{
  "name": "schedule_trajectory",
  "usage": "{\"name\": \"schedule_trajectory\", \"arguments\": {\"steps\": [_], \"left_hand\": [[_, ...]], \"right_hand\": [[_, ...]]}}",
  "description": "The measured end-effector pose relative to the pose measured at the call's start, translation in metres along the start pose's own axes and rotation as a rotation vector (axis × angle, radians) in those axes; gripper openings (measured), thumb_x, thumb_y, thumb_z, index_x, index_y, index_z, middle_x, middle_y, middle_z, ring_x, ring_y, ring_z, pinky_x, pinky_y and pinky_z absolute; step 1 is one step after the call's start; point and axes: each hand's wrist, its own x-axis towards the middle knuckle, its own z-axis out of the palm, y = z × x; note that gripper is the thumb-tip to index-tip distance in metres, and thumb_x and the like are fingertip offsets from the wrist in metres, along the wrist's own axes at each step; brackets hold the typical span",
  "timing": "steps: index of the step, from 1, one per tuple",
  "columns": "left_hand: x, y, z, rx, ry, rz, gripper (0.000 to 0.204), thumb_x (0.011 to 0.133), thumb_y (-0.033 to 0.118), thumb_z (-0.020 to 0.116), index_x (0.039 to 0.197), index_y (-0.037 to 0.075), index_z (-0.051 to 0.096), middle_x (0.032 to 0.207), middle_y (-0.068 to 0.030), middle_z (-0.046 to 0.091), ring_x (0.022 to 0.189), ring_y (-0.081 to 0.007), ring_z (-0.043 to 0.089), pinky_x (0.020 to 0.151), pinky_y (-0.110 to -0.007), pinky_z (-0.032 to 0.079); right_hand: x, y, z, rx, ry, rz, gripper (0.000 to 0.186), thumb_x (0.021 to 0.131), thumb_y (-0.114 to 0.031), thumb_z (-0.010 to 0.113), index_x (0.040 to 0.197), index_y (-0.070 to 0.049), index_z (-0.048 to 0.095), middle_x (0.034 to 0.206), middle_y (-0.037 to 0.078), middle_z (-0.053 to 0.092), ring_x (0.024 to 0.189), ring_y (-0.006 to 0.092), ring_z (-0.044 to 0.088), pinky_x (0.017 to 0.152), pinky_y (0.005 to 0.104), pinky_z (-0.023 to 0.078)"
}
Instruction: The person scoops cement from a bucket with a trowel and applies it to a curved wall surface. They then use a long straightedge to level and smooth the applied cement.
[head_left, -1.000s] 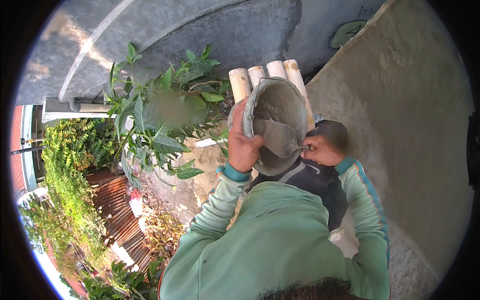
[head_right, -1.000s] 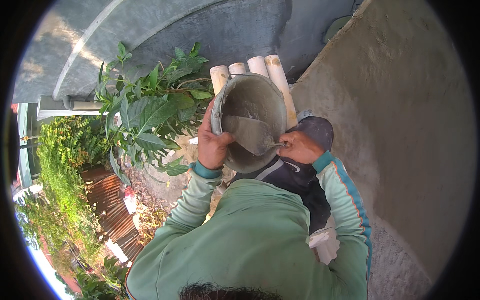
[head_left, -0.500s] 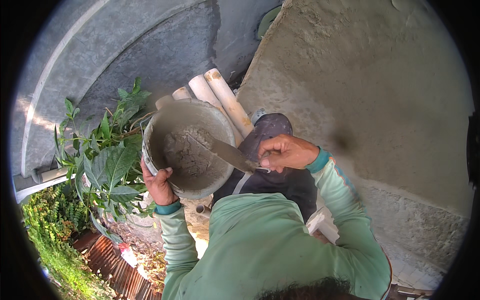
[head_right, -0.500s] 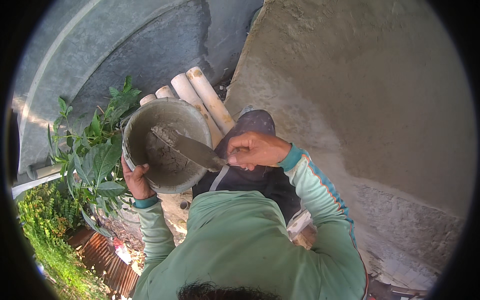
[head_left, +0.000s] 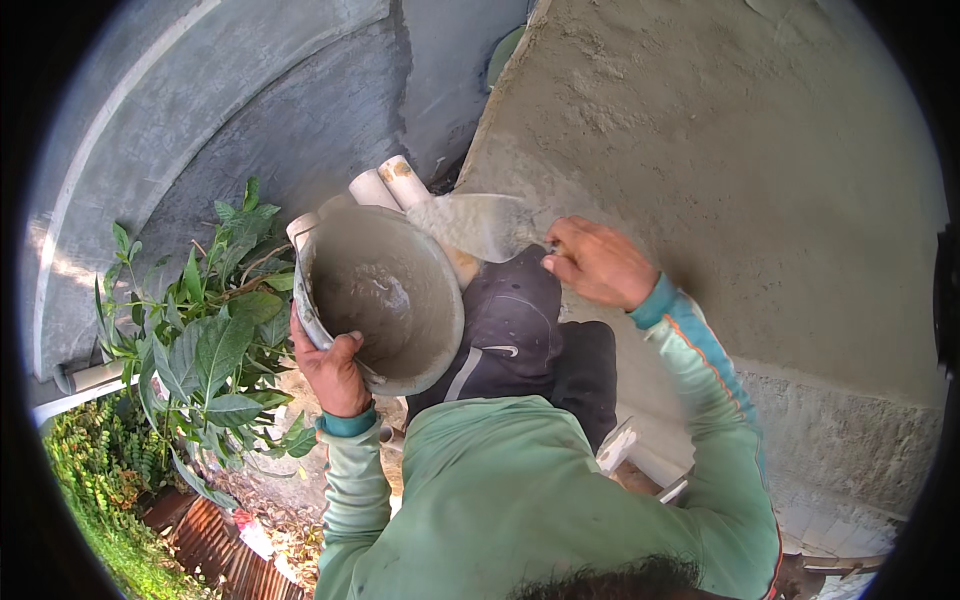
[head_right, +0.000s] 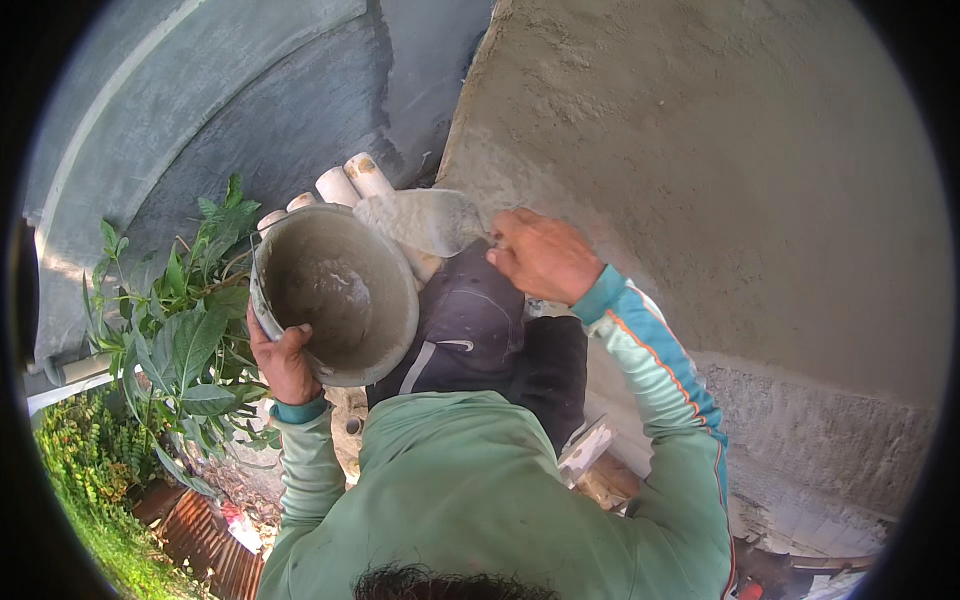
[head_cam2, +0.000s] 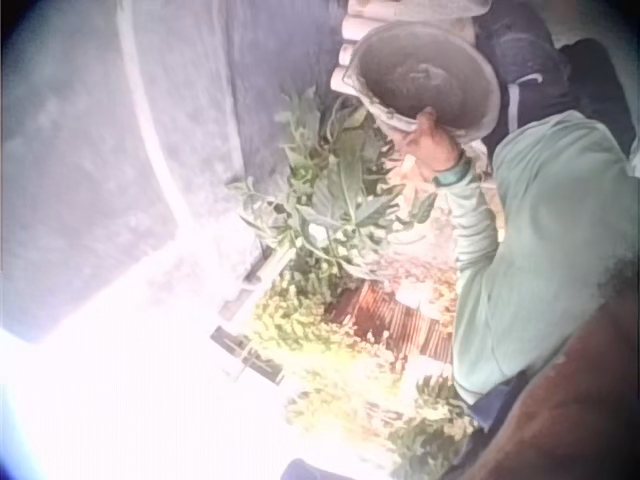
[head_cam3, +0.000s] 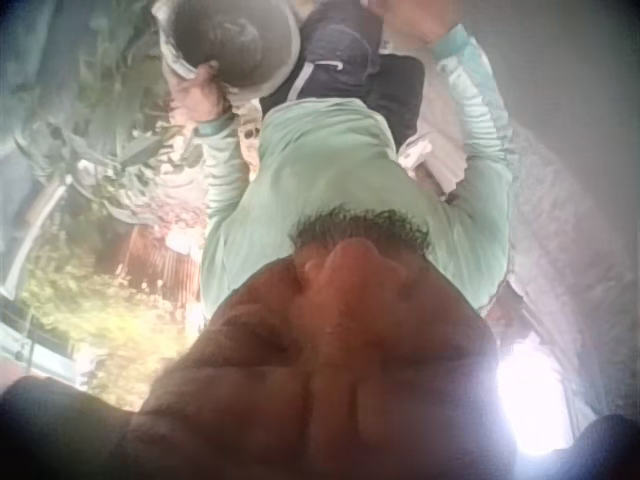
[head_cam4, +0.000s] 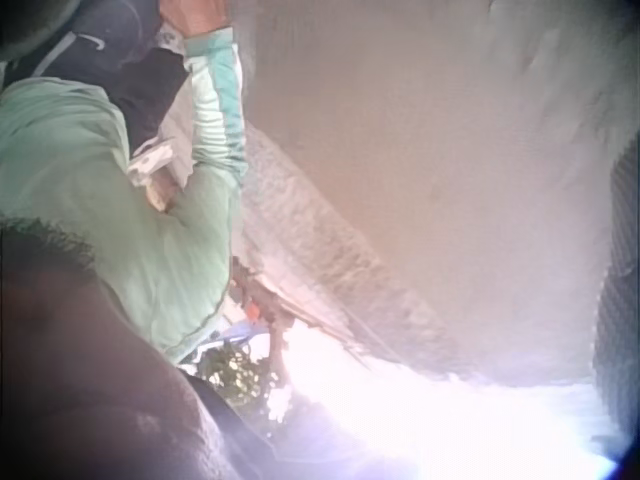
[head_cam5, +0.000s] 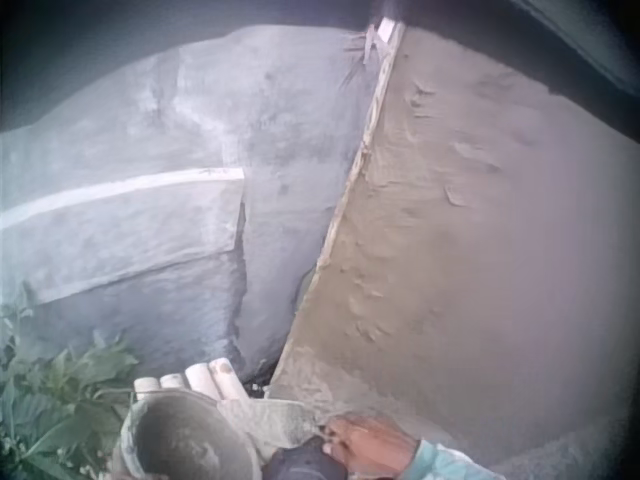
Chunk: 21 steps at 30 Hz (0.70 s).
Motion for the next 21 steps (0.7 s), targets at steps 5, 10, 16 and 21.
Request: {"name": "schedule_trajectory", "arguments": {"steps": [5,10,16,21], "left_hand": [[-0.003,-0.009,0.021,0.288,-0.175,0.146,0.088,0.061,-0.005,0.057,0.149,-0.003,0.044,0.142,-0.0143,0.052,0.132,-0.0259,0.049,0.117,-0.034,0.030],[0.004,-0.011,0.004,0.160,-0.088,0.064,0.086,0.063,-0.006,0.055,0.149,-0.004,0.043,0.136,-0.0123,0.056,0.122,-0.0240,0.056,0.111,-0.033,0.039],[0.010,-0.005,-0.020,0.028,-0.013,0.000,0.084,0.066,-0.009,0.055,0.149,-0.003,0.042,0.130,-0.0104,0.060,0.114,-0.0203,0.061,0.102,-0.031,0.047],[0.009,-0.002,-0.026,0.008,0.003,-0.017,0.081,0.067,-0.009,0.055,0.147,-0.002,0.044,0.131,-0.0118,0.062,0.115,-0.0221,0.062,0.103,-0.032,0.048]], "right_hand": [[0.051,-0.061,0.108,-0.275,-0.136,-0.079,0.024,0.091,-0.022,0.063,0.096,0.001,0.068,0.090,0.022,0.070,0.085,0.0384,0.071,0.073,0.0466,0.058],[0.047,-0.077,0.125,0.123,-0.488,-0.071,0.027,0.091,-0.026,0.062,0.099,-0.002,0.070,0.094,0.021,0.072,0.092,0.0391,0.070,0.079,0.0495,0.055],[0.052,-0.058,0.115,0.274,-0.513,-0.034,0.032,0.092,-0.036,0.064,0.105,-0.008,0.071,0.094,0.020,0.072,0.092,0.0405,0.069,0.081,0.0524,0.050],[0.059,-0.062,0.116,0.232,-0.401,0.027,0.036,0.091,-0.041,0.066,0.107,-0.009,0.069,0.090,0.018,0.071,0.089,0.0403,0.068,0.078,0.0490,0.051]]}}
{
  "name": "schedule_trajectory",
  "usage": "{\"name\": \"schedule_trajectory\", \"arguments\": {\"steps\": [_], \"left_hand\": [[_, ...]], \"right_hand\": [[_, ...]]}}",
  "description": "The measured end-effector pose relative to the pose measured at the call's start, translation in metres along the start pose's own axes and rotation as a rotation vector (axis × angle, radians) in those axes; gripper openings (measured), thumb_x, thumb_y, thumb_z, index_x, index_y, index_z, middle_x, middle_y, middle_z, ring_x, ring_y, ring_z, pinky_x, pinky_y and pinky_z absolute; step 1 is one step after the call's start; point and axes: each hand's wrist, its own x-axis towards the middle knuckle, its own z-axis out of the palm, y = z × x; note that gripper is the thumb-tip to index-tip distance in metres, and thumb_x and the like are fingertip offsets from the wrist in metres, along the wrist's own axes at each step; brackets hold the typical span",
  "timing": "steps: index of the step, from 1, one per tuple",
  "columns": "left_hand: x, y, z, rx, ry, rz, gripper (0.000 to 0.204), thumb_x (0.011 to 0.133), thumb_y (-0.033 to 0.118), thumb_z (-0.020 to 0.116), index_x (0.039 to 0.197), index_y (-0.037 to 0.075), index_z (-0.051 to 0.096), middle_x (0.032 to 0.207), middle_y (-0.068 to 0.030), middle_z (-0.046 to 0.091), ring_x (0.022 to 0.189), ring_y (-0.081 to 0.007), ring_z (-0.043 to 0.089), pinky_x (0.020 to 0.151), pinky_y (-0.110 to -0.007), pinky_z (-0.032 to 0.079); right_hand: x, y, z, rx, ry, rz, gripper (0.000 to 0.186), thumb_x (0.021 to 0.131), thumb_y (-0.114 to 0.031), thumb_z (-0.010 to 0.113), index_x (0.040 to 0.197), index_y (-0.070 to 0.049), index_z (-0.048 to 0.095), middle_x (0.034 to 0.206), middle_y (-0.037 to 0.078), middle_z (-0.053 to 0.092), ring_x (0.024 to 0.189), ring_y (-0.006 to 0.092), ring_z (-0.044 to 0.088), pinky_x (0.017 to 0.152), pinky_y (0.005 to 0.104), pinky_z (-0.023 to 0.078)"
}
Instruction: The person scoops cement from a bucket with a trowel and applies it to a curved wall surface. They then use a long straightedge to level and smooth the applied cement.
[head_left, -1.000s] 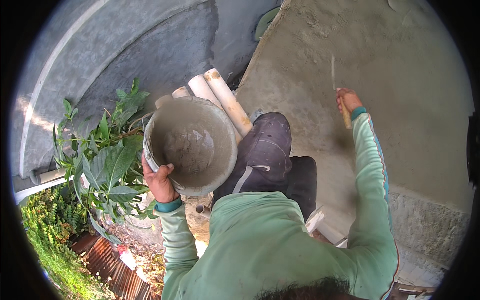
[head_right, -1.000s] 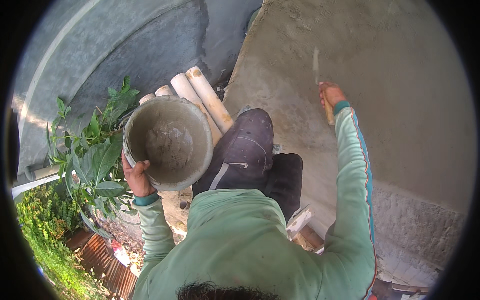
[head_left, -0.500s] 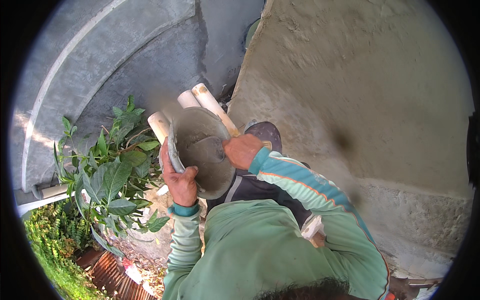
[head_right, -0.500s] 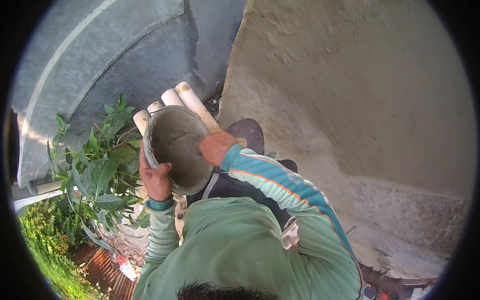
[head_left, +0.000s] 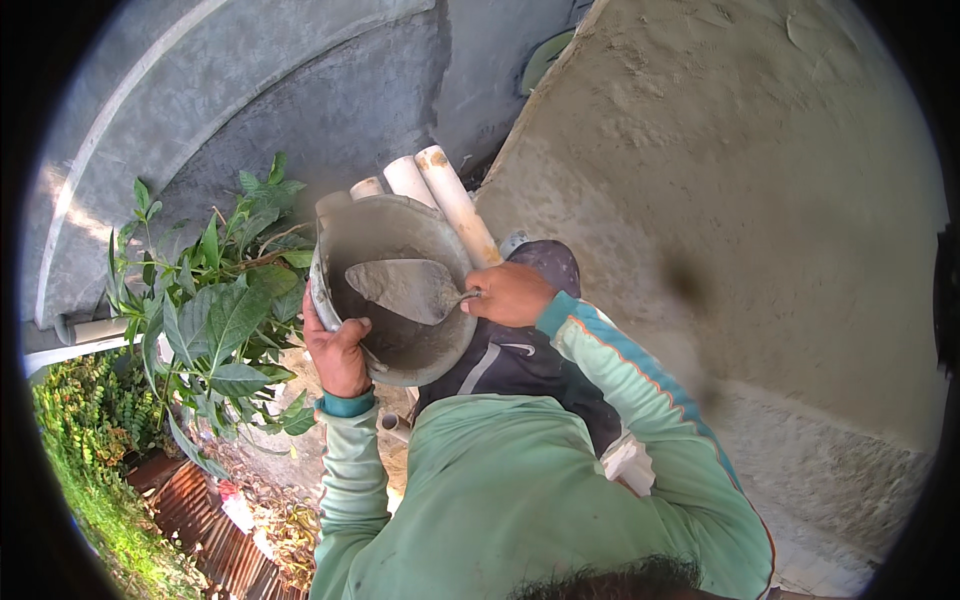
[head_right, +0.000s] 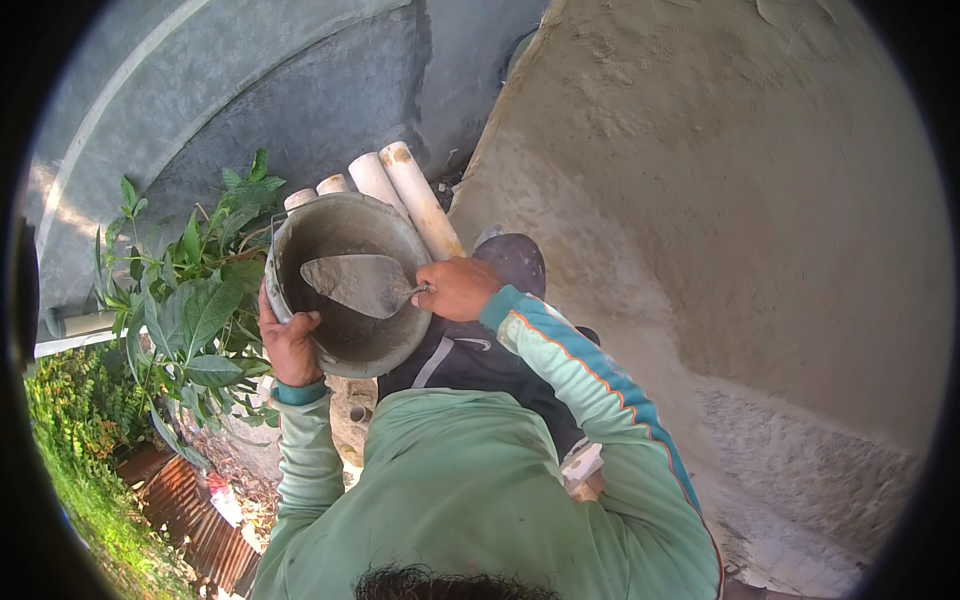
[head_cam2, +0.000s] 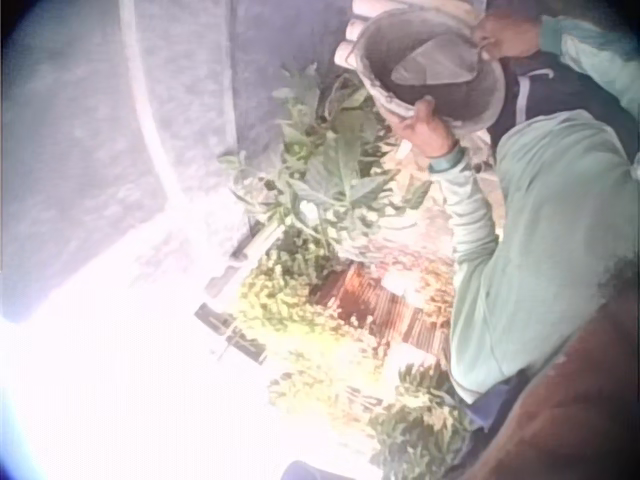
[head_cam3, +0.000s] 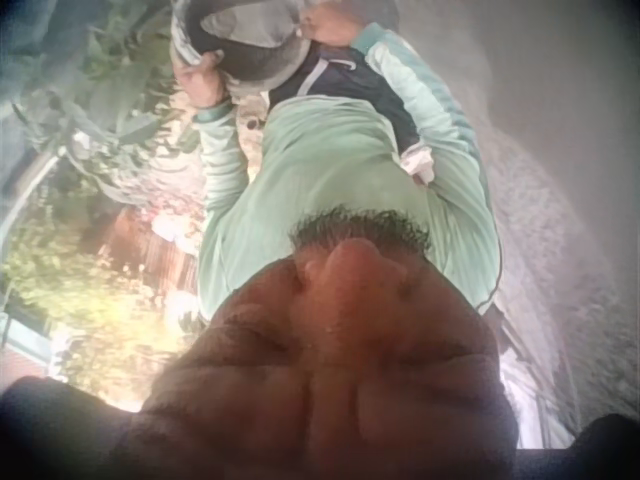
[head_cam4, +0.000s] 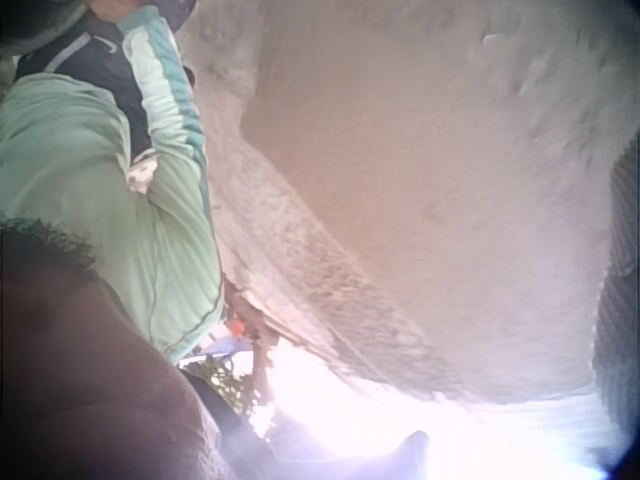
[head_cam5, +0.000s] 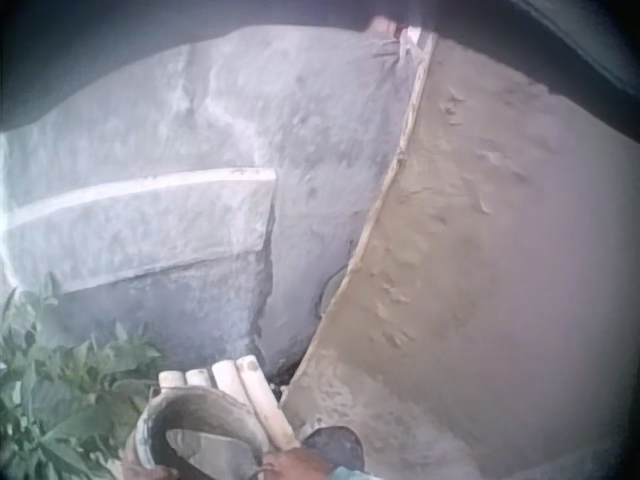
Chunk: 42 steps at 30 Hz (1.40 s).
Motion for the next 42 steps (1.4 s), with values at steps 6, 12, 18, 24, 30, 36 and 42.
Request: {"name": "schedule_trajectory", "arguments": {"steps": [6,12,18,24,30,36,42], "left_hand": [[-0.001,0.001,-0.016,-0.040,0.037,-0.023,0.082,0.068,-0.009,0.057,0.148,-0.003,0.043,0.136,-0.0133,0.061,0.122,-0.0237,0.060,0.108,-0.035,0.046],[0.005,0.006,-0.016,-0.025,0.039,-0.090,0.083,0.067,-0.006,0.059,0.149,-0.003,0.043,0.135,-0.0132,0.061,0.122,-0.0235,0.060,0.109,-0.035,0.044],[0.006,0.011,-0.014,-0.004,0.068,-0.053,0.082,0.066,-0.007,0.057,0.147,-0.003,0.044,0.133,-0.0130,0.062,0.118,-0.0221,0.061,0.104,-0.032,0.048],[0.022,0.016,0.024,-0.013,-0.051,-0.076,0.083,0.067,-0.011,0.054,0.149,-0.003,0.044,0.133,-0.0111,0.061,0.118,-0.0211,0.061,0.106,-0.033,0.045],[0.016,0.003,0.049,0.248,-0.142,0.124,0.079,0.064,-0.007,0.053,0.143,-0.003,0.050,0.129,-0.0089,0.059,0.116,-0.0223,0.059,0.107,-0.032,0.042],[0.029,0.003,0.028,0.112,-0.151,0.032,0.081,0.067,-0.014,0.054,0.146,-0.002,0.046,0.131,-0.0106,0.063,0.117,-0.0206,0.062,0.103,-0.032,0.048],[0.028,0.011,-0.010,-0.004,-0.071,-0.066,0.085,0.066,-0.015,0.055,0.149,-0.001,0.044,0.134,-0.0093,0.059,0.118,-0.0185,0.058,0.098,-0.028,0.048]], "right_hand": [[-0.038,0.017,-0.057,0.619,-0.325,-0.035,0.027,0.098,-0.029,0.067,0.101,-0.002,0.066,0.075,0.004,0.063,0.063,0.0143,0.058,0.059,0.0304,0.047],[-0.007,0.202,-0.135,1.075,-0.110,0.424,0.021,0.099,-0.024,0.065,0.089,-0.007,0.058,0.070,0.002,0.060,0.051,0.0120,0.053,0.045,0.0299,0.044],[-0.003,0.186,-0.186,0.459,0.552,0.290,0.019,0.101,-0.028,0.060,0.097,-0.009,0.061,0.073,0.004,0.058,0.064,0.0154,0.058,0.057,0.0327,0.047],[-0.027,0.041,-0.092,-0.300,0.407,-0.186,0.027,0.090,-0.021,0.071,0.106,-0.003,0.059,0.089,0.016,0.066,0.081,0.0321,0.068,0.071,0.0433,0.053],[0.013,-0.010,0.005,-0.448,0.091,-0.080,0.024,0.089,-0.022,0.066,0.096,0.001,0.063,0.090,0.024,0.070,0.085,0.0410,0.070,0.074,0.0475,0.057],[0.000,0.003,0.005,0.115,-0.120,-0.136,0.029,0.093,-0.032,0.066,0.101,-0.004,0.066,0.079,0.022,0.068,0.080,0.0414,0.067,0.071,0.0504,0.049],[0.019,0.016,0.010,-0.006,0.109,-0.114,0.032,0.090,-0.036,0.071,0.094,-0.004,0.066,0.071,0.018,0.064,0.069,0.0390,0.064,0.063,0.0470,0.045]]}}
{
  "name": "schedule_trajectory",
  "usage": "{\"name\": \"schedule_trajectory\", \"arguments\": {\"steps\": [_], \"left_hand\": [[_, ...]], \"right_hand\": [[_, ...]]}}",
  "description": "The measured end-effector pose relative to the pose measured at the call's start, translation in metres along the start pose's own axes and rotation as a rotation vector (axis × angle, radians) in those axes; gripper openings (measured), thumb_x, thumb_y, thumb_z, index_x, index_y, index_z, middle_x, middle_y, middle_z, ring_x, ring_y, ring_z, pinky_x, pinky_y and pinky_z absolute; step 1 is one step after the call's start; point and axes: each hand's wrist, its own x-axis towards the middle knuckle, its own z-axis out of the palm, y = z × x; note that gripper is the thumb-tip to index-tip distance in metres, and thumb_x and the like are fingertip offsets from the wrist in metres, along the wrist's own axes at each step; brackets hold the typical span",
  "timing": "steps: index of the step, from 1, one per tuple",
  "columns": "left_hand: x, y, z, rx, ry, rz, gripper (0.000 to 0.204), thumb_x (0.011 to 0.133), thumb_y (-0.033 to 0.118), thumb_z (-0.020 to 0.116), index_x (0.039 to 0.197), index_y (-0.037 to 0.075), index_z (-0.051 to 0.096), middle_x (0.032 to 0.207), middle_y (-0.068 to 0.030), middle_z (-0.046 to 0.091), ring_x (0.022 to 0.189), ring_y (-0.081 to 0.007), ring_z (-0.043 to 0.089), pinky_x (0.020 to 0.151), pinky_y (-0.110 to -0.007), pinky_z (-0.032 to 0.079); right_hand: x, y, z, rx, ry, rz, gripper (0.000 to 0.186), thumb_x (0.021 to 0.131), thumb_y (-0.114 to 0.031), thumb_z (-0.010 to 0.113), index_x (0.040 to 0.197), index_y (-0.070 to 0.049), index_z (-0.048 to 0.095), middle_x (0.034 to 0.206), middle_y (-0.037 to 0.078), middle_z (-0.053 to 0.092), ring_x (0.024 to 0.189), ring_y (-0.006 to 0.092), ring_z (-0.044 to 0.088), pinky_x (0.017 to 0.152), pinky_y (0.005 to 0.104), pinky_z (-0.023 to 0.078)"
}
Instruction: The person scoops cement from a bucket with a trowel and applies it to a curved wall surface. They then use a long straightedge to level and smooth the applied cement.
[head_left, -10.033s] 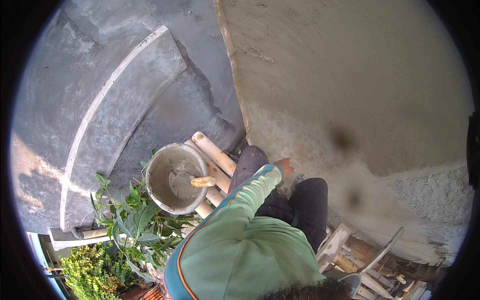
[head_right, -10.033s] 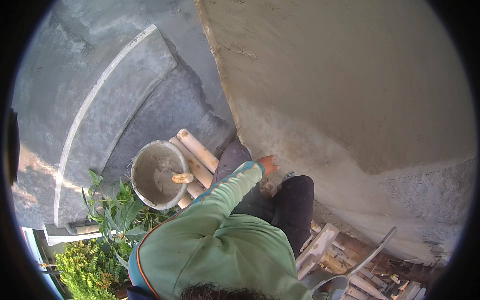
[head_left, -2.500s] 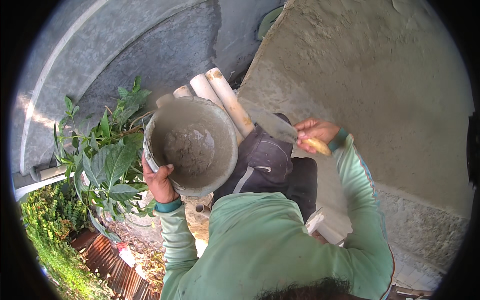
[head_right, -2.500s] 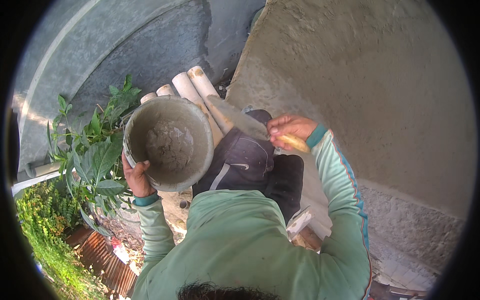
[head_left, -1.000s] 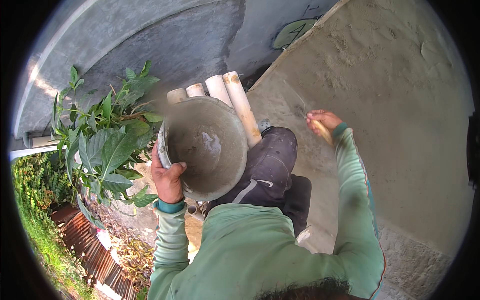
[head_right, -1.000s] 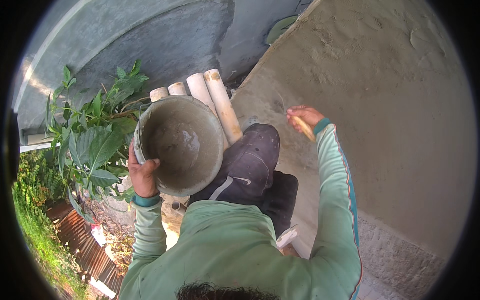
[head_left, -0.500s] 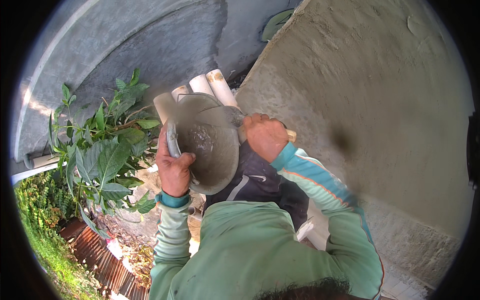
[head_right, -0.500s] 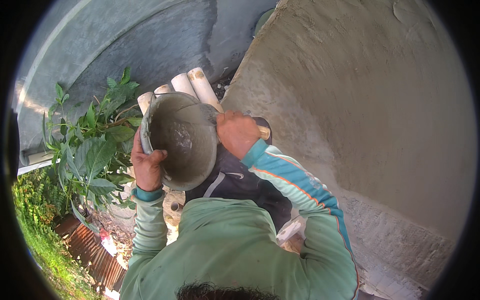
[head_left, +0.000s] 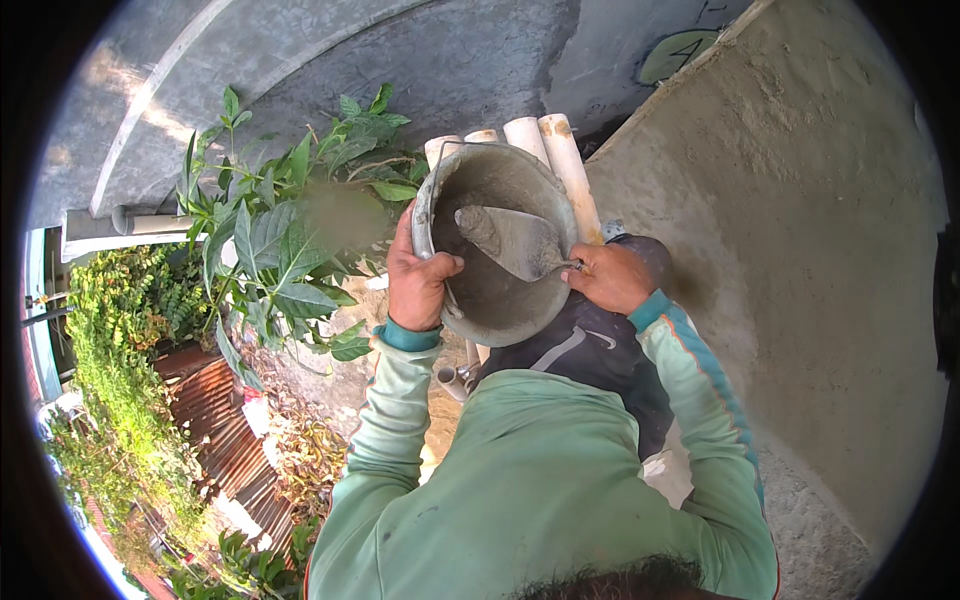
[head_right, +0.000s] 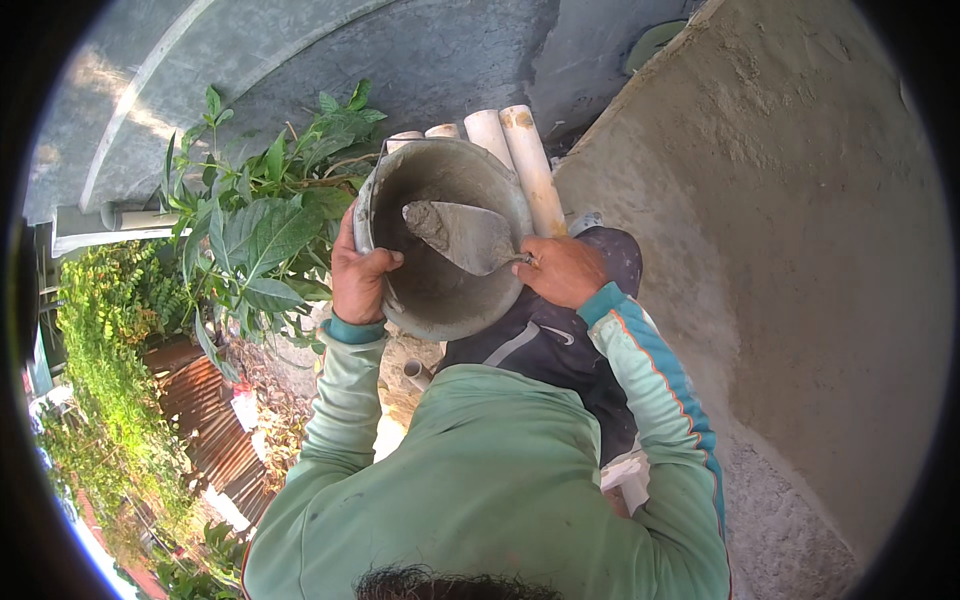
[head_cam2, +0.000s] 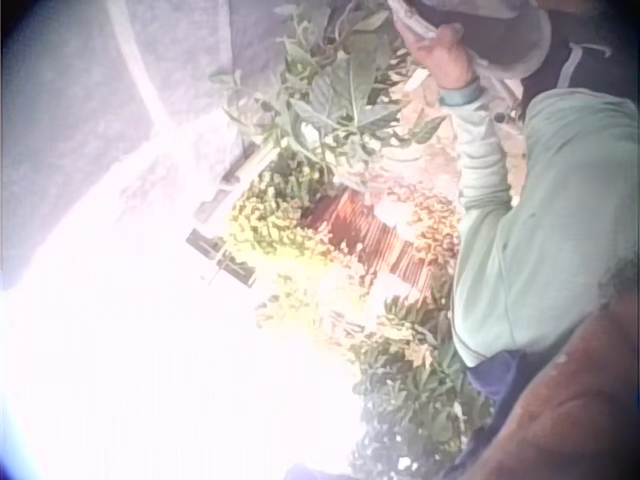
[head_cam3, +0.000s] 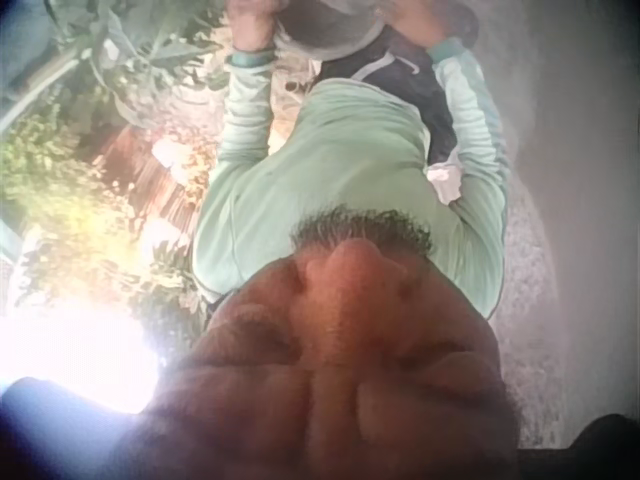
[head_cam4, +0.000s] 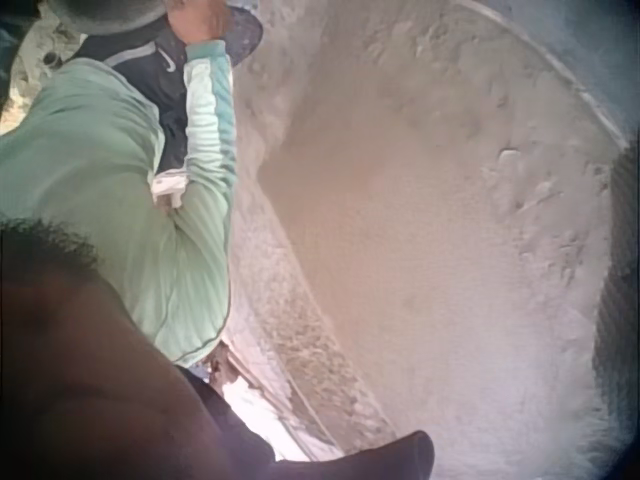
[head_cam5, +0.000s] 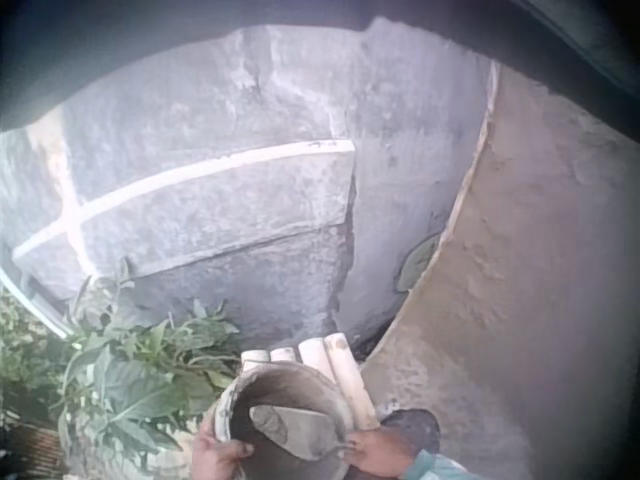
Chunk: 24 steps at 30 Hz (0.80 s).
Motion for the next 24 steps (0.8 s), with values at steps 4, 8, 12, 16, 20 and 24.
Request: {"name": "schedule_trajectory", "arguments": {"steps": [4,8,12,16,20,24], "left_hand": [[-0.005,-0.005,-0.020,-0.044,0.030,-0.005,0.083,0.067,-0.015,0.056,0.148,-0.001,0.046,0.132,-0.0093,0.062,0.115,-0.0192,0.061,0.100,-0.030,0.049],[-0.016,-0.008,-0.058,-0.062,0.104,-0.014,0.082,0.067,-0.010,0.056,0.148,-0.001,0.045,0.131,-0.0104,0.063,0.112,-0.0193,0.063,0.100,-0.030,0.050],[-0.014,-0.015,-0.060,-0.068,0.155,-0.021,0.083,0.068,-0.010,0.056,0.149,0.000,0.045,0.130,-0.0089,0.063,0.110,-0.0181,0.063,0.098,-0.029,0.049],[-0.012,-0.018,-0.065,-0.066,0.143,-0.066,0.083,0.067,-0.010,0.056,0.149,0.001,0.045,0.129,-0.0074,0.063,0.108,-0.0170,0.062,0.096,-0.028,0.049],[-0.011,-0.013,-0.058,-0.032,0.159,-0.024,0.084,0.066,-0.009,0.054,0.149,0.000,0.044,0.133,-0.0085,0.061,0.114,-0.0197,0.061,0.101,-0.030,0.048],[0.000,0.007,-0.017,-0.058,0.072,0.001,0.084,0.065,-0.009,0.054,0.148,-0.001,0.046,0.134,-0.0095,0.061,0.119,-0.0214,0.060,0.106,-0.032,0.045]], "right_hand": [[-0.002,-0.026,-0.023,0.068,-0.013,-0.018,0.032,0.089,-0.035,0.072,0.096,-0.005,0.066,0.069,0.018,0.063,0.067,0.0381,0.063,0.062,0.0465,0.045],[-0.018,-0.017,-0.060,0.436,-0.318,-0.032,0.033,0.094,-0.036,0.071,0.098,-0.004,0.065,0.068,0.008,0.063,0.060,0.0217,0.061,0.056,0.0357,0.045],[-0.018,0.067,-0.100,1.149,-0.685,0.162,0.028,0.097,-0.027,0.069,0.101,-0.001,0.065,0.071,0.006,0.060,0.056,0.0120,0.056,0.052,0.0270,0.046],[-0.001,0.214,-0.161,0.685,0.363,0.677,0.022,0.101,-0.031,0.059,0.092,-0.011,0.060,0.069,-0.002,0.055,0.053,0.0093,0.050,0.047,0.0271,0.041],[-0.028,0.151,-0.196,0.290,0.553,0.526,0.023,0.102,-0.030,0.057,0.097,-0.007,0.061,0.069,0.005,0.059,0.057,0.0189,0.057,0.053,0.0345,0.045],[-0.051,0.027,-0.138,-0.104,0.275,0.118,0.028,0.096,-0.026,0.063,0.107,-0.001,0.060,0.099,0.022,0.066,0.092,0.0419,0.064,0.080,0.0484,0.049]]}}
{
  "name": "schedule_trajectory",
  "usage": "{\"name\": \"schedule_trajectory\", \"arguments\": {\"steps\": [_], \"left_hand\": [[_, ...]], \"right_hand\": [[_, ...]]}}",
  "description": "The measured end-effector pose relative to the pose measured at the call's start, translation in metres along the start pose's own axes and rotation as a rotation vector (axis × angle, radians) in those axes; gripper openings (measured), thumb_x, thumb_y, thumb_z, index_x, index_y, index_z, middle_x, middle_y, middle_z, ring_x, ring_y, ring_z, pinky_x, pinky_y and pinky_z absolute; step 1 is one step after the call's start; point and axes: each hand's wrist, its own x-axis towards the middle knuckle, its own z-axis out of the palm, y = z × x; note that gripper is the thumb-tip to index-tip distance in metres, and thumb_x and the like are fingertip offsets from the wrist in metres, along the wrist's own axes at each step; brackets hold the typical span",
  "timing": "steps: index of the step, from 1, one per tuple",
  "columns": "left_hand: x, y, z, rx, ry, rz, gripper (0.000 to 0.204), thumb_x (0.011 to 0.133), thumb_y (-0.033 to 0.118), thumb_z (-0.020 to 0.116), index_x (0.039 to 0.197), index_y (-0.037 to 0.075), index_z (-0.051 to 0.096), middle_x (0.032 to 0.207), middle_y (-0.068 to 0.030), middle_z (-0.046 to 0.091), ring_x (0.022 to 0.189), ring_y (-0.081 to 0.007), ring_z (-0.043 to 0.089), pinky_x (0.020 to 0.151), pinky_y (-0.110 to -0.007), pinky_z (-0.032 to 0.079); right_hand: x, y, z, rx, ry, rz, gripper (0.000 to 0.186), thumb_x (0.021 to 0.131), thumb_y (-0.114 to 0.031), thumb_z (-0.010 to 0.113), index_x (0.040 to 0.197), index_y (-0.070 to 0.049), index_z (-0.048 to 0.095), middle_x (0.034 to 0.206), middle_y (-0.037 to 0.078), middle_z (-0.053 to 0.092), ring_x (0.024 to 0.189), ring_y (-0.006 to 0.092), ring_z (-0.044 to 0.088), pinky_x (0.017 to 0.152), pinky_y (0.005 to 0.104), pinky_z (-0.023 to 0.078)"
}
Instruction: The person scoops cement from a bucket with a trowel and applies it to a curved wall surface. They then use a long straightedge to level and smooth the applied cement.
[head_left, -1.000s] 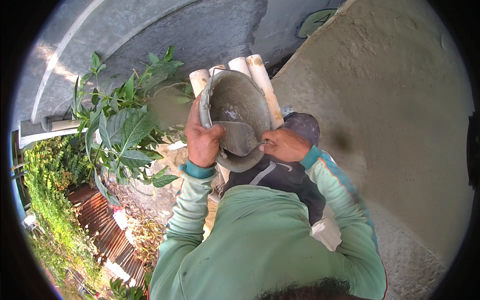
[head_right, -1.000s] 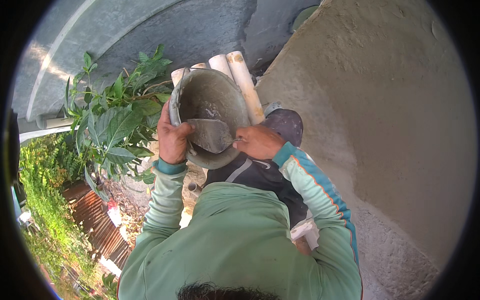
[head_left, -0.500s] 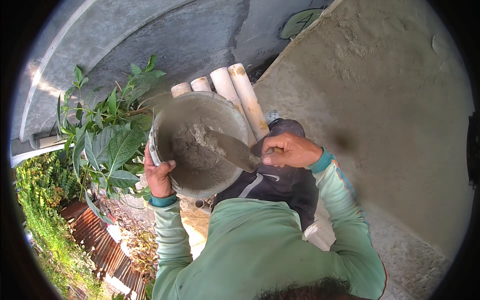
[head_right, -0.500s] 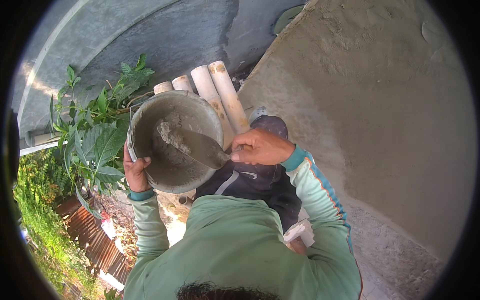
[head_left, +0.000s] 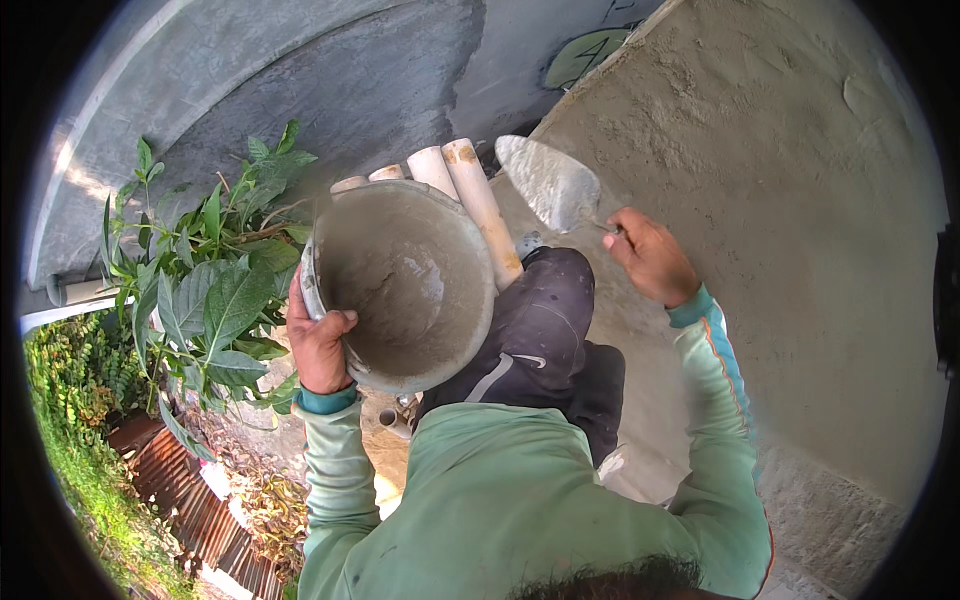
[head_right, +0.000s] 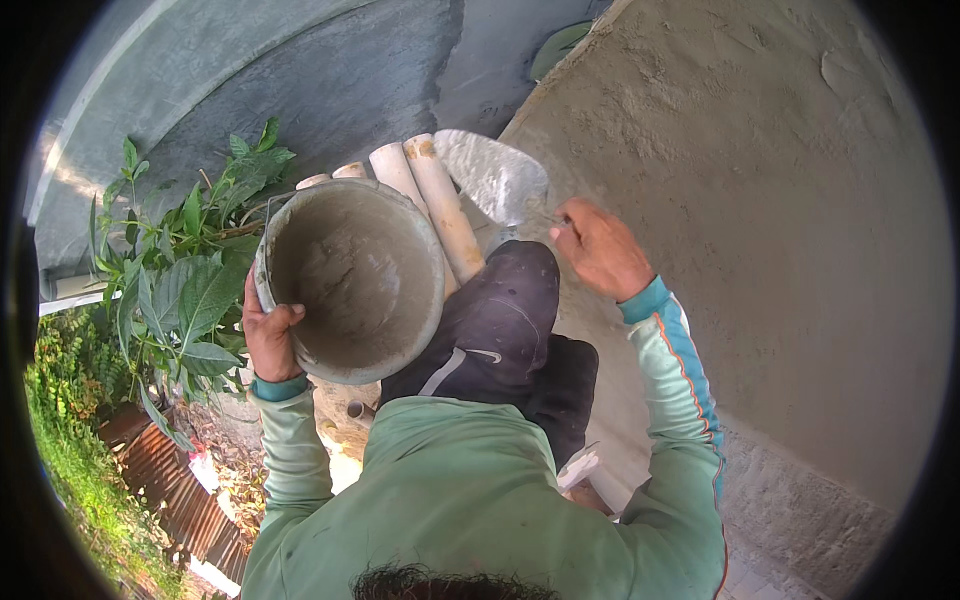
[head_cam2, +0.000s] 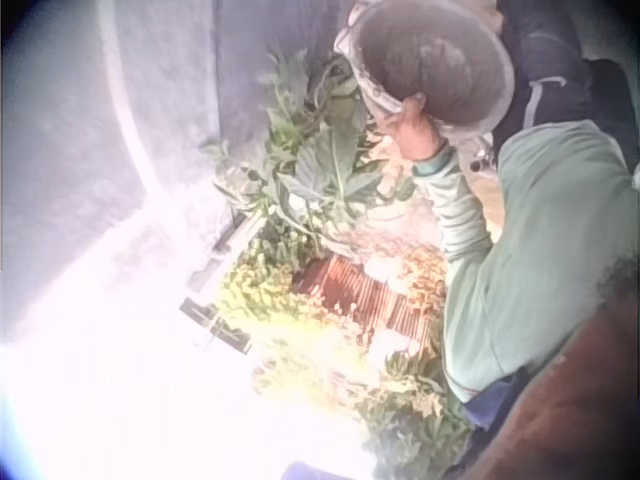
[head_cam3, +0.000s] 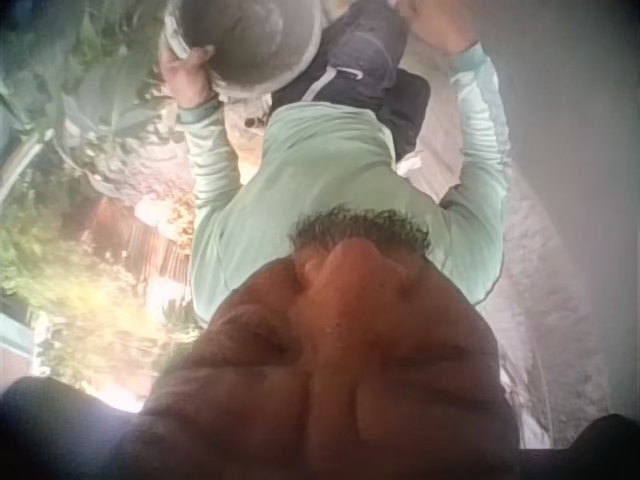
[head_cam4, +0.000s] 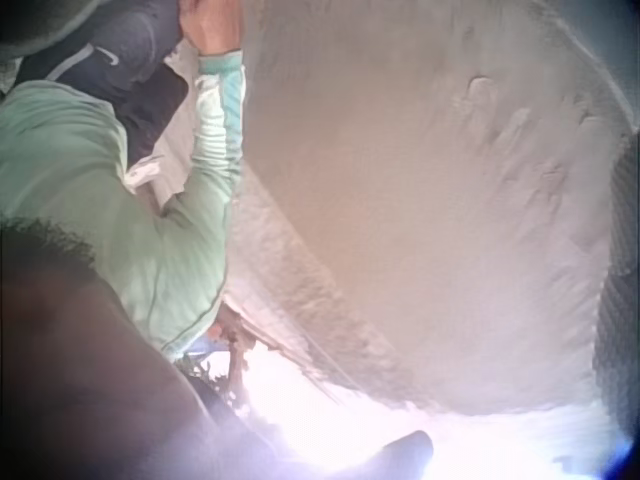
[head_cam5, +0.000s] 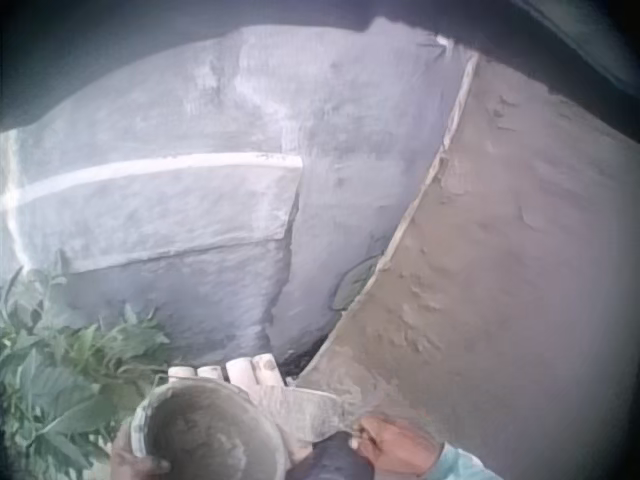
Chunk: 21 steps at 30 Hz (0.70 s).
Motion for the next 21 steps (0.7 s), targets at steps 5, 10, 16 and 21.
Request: {"name": "schedule_trajectory", "arguments": {"steps": [5,10,16,21], "left_hand": [[-0.006,0.001,0.055,0.254,-0.255,0.075,0.085,0.063,-0.006,0.056,0.147,-0.003,0.047,0.135,-0.0125,0.061,0.126,-0.0229,0.057,0.113,-0.034,0.039],[-0.012,-0.015,0.071,0.544,-0.356,0.285,0.082,0.060,-0.004,0.056,0.142,-0.002,0.053,0.140,-0.0147,0.053,0.133,-0.0281,0.049,0.117,-0.036,0.030],[-0.009,-0.011,0.058,0.250,-0.313,0.135,0.087,0.060,-0.008,0.054,0.147,-0.003,0.048,0.139,-0.0127,0.058,0.130,-0.0248,0.054,0.115,-0.035,0.037],[-0.011,-0.001,0.037,0.103,-0.253,0.076,0.088,0.061,-0.011,0.055,0.148,-0.003,0.046,0.134,-0.0122,0.062,0.123,-0.0225,0.060,0.108,-0.033,0.045]], "right_hand": [[0.002,-0.066,0.098,-0.582,0.028,-0.153,0.018,0.088,-0.019,0.066,0.098,-0.004,0.066,0.092,0.018,0.069,0.086,0.0360,0.071,0.071,0.0467,0.056],[-0.017,-0.074,0.130,-0.308,-0.399,-0.240,0.024,0.086,-0.025,0.066,0.095,-0.003,0.069,0.089,0.021,0.071,0.083,0.0400,0.071,0.072,0.0506,0.056],[-0.020,-0.028,0.132,0.088,-0.555,-0.121,0.033,0.090,-0.036,0.065,0.104,-0.007,0.071,0.092,0.021,0.072,0.089,0.0429,0.069,0.081,0.0536,0.052],[-0.012,-0.067,0.137,0.111,-0.416,-0.056,0.033,0.087,-0.039,0.068,0.101,-0.009,0.071,0.089,0.020,0.072,0.088,0.0414,0.069,0.078,0.0525,0.051]]}}
